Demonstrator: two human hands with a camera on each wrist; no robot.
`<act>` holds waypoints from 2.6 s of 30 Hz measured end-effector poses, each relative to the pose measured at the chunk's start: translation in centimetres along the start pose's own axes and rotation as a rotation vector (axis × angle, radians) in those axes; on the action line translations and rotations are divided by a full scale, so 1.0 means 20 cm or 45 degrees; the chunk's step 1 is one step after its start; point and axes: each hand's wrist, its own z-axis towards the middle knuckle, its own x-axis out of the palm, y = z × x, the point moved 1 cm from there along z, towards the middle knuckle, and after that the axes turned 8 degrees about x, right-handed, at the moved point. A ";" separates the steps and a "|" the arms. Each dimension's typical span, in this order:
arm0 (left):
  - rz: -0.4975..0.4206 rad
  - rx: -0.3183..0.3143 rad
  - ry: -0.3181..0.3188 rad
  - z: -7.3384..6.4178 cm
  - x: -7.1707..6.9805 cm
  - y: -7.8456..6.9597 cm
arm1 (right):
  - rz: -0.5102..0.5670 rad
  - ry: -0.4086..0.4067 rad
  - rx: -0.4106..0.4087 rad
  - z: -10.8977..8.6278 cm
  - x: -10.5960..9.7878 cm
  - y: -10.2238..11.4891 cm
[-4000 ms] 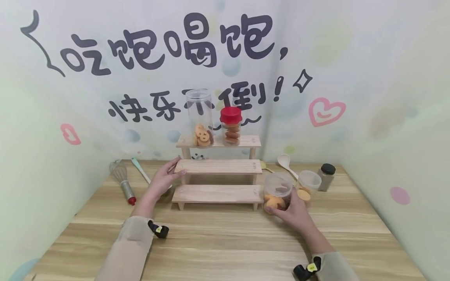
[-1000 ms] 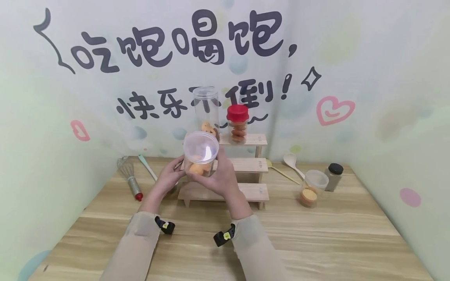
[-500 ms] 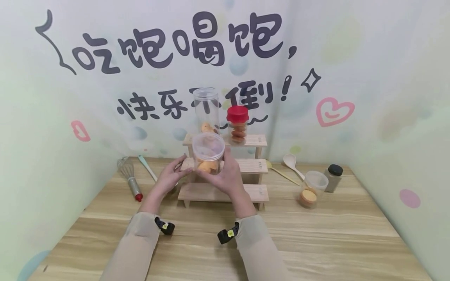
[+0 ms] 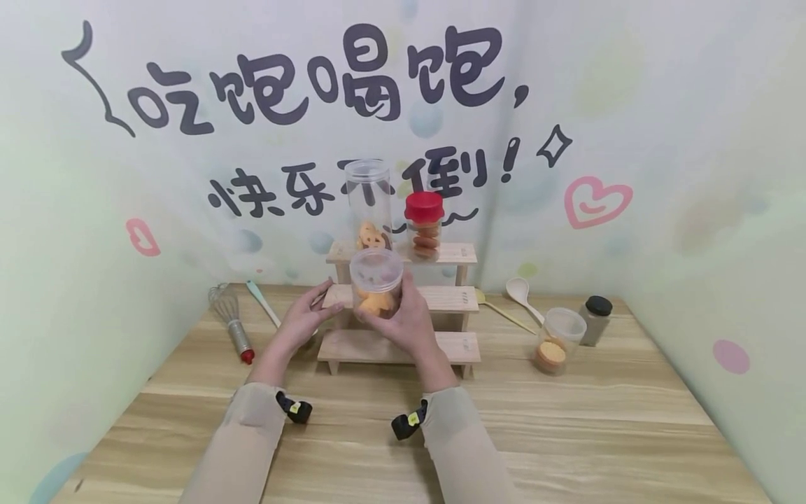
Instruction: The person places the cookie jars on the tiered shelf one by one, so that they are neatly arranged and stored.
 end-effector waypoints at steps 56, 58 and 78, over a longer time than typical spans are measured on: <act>0.045 0.000 0.007 0.00 0.00 0.02 | -0.306 0.046 0.243 0.02 0.04 0.03; 0.043 -0.002 0.009 0.00 0.00 0.02 | -0.309 0.041 0.249 0.02 0.04 0.03; 0.068 0.005 0.009 0.00 0.00 0.02 | -0.282 0.070 0.301 0.04 0.01 0.07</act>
